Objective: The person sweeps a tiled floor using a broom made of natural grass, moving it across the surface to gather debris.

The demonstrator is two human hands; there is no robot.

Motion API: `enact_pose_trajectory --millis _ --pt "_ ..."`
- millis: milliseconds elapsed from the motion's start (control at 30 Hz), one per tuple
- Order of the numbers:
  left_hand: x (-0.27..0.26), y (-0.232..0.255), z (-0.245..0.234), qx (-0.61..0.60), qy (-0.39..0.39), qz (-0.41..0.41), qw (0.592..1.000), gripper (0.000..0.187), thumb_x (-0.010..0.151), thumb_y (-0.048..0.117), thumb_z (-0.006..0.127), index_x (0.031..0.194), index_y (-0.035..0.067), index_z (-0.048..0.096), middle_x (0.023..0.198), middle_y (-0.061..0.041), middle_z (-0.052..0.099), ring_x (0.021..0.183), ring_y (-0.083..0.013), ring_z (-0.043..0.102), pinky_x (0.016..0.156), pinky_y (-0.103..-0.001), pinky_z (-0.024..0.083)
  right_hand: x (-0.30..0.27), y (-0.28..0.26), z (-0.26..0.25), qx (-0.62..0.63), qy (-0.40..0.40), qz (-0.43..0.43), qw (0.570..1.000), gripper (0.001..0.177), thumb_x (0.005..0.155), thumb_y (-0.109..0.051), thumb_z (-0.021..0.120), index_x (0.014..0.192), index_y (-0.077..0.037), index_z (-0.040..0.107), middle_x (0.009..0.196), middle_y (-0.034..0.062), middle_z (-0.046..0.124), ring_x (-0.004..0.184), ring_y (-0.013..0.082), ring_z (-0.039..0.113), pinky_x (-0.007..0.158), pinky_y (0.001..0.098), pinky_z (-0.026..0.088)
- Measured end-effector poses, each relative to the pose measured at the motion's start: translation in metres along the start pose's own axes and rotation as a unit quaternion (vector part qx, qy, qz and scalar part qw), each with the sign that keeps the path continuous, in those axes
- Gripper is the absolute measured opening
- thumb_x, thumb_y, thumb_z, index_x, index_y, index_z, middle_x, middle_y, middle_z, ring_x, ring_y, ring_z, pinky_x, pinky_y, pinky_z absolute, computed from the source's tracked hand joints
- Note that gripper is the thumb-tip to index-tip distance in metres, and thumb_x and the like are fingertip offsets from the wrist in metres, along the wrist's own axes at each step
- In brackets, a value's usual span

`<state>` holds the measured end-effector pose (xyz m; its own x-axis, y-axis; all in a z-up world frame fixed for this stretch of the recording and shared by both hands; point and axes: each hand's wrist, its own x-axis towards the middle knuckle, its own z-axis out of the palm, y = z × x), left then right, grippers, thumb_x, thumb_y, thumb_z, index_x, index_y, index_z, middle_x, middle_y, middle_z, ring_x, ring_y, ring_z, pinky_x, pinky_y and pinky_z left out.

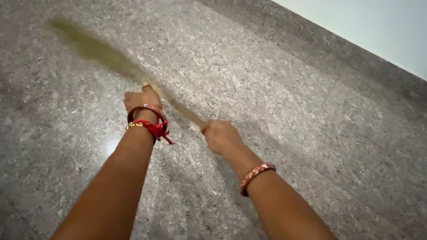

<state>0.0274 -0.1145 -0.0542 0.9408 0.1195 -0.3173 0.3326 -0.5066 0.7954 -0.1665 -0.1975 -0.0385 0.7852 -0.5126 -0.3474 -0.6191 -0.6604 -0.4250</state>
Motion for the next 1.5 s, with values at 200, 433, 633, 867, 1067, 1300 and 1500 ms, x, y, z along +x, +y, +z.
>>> enact_pose_trajectory --millis 200,433,633,867,1067,1300,1500 --pt "0.017 0.006 -0.011 0.002 0.024 0.078 0.997 0.071 0.098 0.047 0.059 0.142 -0.006 0.042 0.145 -0.027 0.048 0.132 -0.0429 0.052 0.106 -0.053 0.046 -0.012 -0.064 -0.008 0.156 0.006 0.050 0.987 0.032 0.104 -0.022 0.044 0.130 -0.013 0.062 0.085 0.0122 0.067 0.062 0.0200 0.059 0.062 0.0391 0.058" --pt "0.031 -0.006 -0.018 0.039 0.062 0.122 0.990 0.076 0.093 0.046 0.066 0.139 -0.009 0.040 0.143 -0.030 0.044 0.131 -0.0446 0.047 0.107 -0.051 0.042 0.017 -0.041 0.018 -0.015 0.021 -0.048 0.999 0.034 0.103 -0.029 0.050 0.113 -0.008 0.074 0.093 0.0166 0.070 0.073 0.0257 0.066 0.069 0.0436 0.054" --pt "0.009 0.013 -0.059 0.058 -0.052 0.088 0.993 0.067 0.100 0.048 0.058 0.137 -0.007 0.048 0.140 -0.029 0.055 0.124 -0.0451 0.059 0.103 -0.051 0.050 0.027 -0.065 0.018 0.160 0.040 -0.004 0.986 0.038 0.102 -0.033 0.053 0.103 -0.002 0.074 0.083 0.0194 0.072 0.064 0.0283 0.068 0.060 0.0455 0.054" --pt "0.054 0.005 -0.025 0.119 -0.156 0.108 0.975 0.071 0.100 0.054 0.045 0.123 -0.011 0.061 0.123 -0.037 0.066 0.119 -0.0512 0.063 0.101 -0.054 0.048 0.084 -0.106 0.051 0.222 -0.022 -0.035 0.974 0.035 0.100 -0.027 0.062 0.093 0.005 0.075 0.078 0.0216 0.074 0.058 0.0274 0.070 0.051 0.0383 0.053" --pt "0.097 0.003 -0.070 0.263 -0.098 0.202 0.938 0.085 0.102 0.062 0.041 0.134 -0.016 0.057 0.133 -0.043 0.057 0.131 -0.0535 0.052 0.113 -0.051 0.040 0.115 -0.125 0.094 0.337 0.012 0.079 0.938 0.024 0.094 -0.020 0.068 0.102 0.002 0.072 0.086 0.0208 0.074 0.066 0.0338 0.074 0.053 0.0427 0.059" --pt "0.086 0.006 -0.100 0.291 -0.051 0.158 0.942 0.085 0.103 0.061 0.041 0.138 -0.016 0.051 0.136 -0.044 0.053 0.134 -0.0542 0.049 0.114 -0.054 0.037 0.115 -0.157 0.113 0.247 0.080 -0.102 0.960 0.036 0.099 -0.034 0.061 0.106 0.000 0.072 0.098 0.0267 0.074 0.095 0.0430 0.072 0.084 0.0490 0.057" --pt "0.079 -0.006 -0.084 0.309 -0.065 0.131 0.940 0.088 0.102 0.064 0.037 0.144 -0.014 0.046 0.145 -0.040 0.046 0.141 -0.0520 0.041 0.118 -0.053 0.033 0.151 -0.116 0.102 0.098 0.010 -0.117 0.988 0.030 0.093 -0.023 0.061 0.108 -0.001 0.075 0.110 0.0247 0.073 0.103 0.0416 0.072 0.091 0.0472 0.058"
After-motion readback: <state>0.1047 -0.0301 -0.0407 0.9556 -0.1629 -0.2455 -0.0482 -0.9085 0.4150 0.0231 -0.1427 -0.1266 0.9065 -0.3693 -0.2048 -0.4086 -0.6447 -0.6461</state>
